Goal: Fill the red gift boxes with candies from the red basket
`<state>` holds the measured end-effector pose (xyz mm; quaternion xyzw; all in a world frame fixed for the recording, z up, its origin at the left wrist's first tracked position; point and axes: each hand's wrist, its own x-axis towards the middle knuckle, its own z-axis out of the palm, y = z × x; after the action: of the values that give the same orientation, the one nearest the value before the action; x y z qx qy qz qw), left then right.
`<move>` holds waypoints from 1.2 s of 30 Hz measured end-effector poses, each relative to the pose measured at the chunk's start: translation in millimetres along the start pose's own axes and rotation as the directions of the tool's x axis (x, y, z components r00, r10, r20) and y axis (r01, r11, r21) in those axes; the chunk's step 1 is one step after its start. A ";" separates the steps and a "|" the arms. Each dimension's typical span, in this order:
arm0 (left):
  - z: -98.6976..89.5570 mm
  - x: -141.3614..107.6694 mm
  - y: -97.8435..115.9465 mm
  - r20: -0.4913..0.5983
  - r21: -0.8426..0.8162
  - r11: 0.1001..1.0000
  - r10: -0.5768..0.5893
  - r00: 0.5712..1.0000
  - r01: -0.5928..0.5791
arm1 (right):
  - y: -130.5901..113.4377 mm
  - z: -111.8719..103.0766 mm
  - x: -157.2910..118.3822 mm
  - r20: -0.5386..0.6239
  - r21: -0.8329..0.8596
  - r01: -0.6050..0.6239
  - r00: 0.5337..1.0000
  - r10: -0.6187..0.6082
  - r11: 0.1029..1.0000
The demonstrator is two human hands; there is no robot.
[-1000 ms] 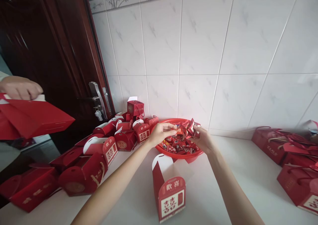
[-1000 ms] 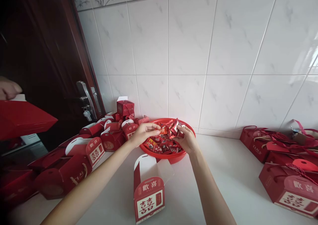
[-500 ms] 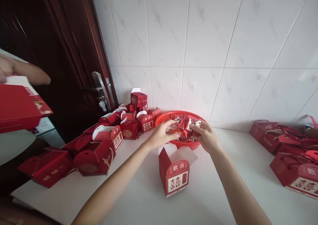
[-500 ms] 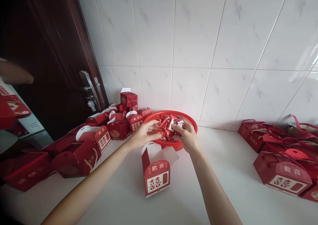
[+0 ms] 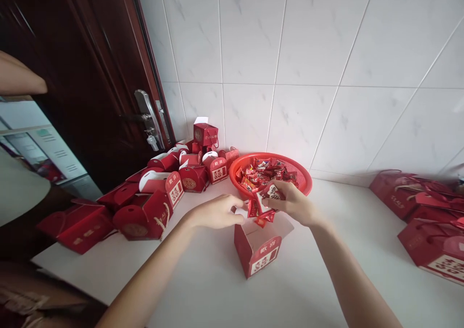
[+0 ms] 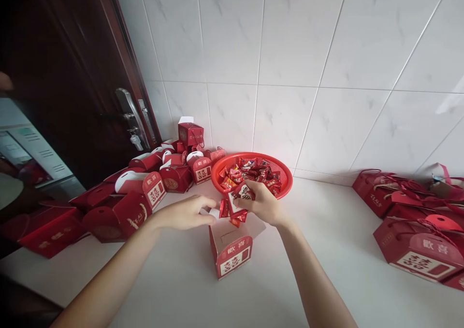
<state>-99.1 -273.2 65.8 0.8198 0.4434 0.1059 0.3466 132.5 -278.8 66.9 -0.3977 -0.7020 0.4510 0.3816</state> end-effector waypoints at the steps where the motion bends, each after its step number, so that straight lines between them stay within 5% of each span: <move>1: -0.1 -1.7 0.1 0.028 -0.018 1.000 -0.009 1.000 0.010 | -0.2 0.2 -0.3 0.013 -0.014 0.002 1.000 -0.002 1.000; 6: 0.0 -4.7 -2.5 0.107 -0.151 0.988 0.000 0.994 0.016 | -7.9 -5.2 -5.8 0.047 -0.082 -0.006 0.999 0.010 0.997; 15: 4.4 9.2 8.3 0.090 -0.251 0.950 0.212 0.973 -0.184 | -22.0 -13.3 -21.6 0.162 -0.311 -0.049 0.981 0.104 0.949; 21: 1.1 17.7 12.5 0.104 -0.161 0.966 0.220 0.970 -0.202 | -14.3 -11.9 -18.2 0.112 -0.494 -0.066 0.984 0.138 0.867; 31: -5.1 42.0 9.1 0.208 -0.068 0.967 0.253 0.945 -0.244 | -22.7 -19.4 -22.9 0.128 -0.403 -0.048 0.986 0.109 0.914; 36: -12.5 52.2 9.9 0.239 -0.028 0.963 0.267 0.934 -0.268 | -18.5 -15.5 -23.0 0.202 -0.506 -0.057 0.962 0.183 0.860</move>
<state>-68.1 -229.1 74.6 0.8802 0.2827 0.0510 0.3778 151.4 -299.5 84.8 -0.4672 -0.8091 0.3240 0.1487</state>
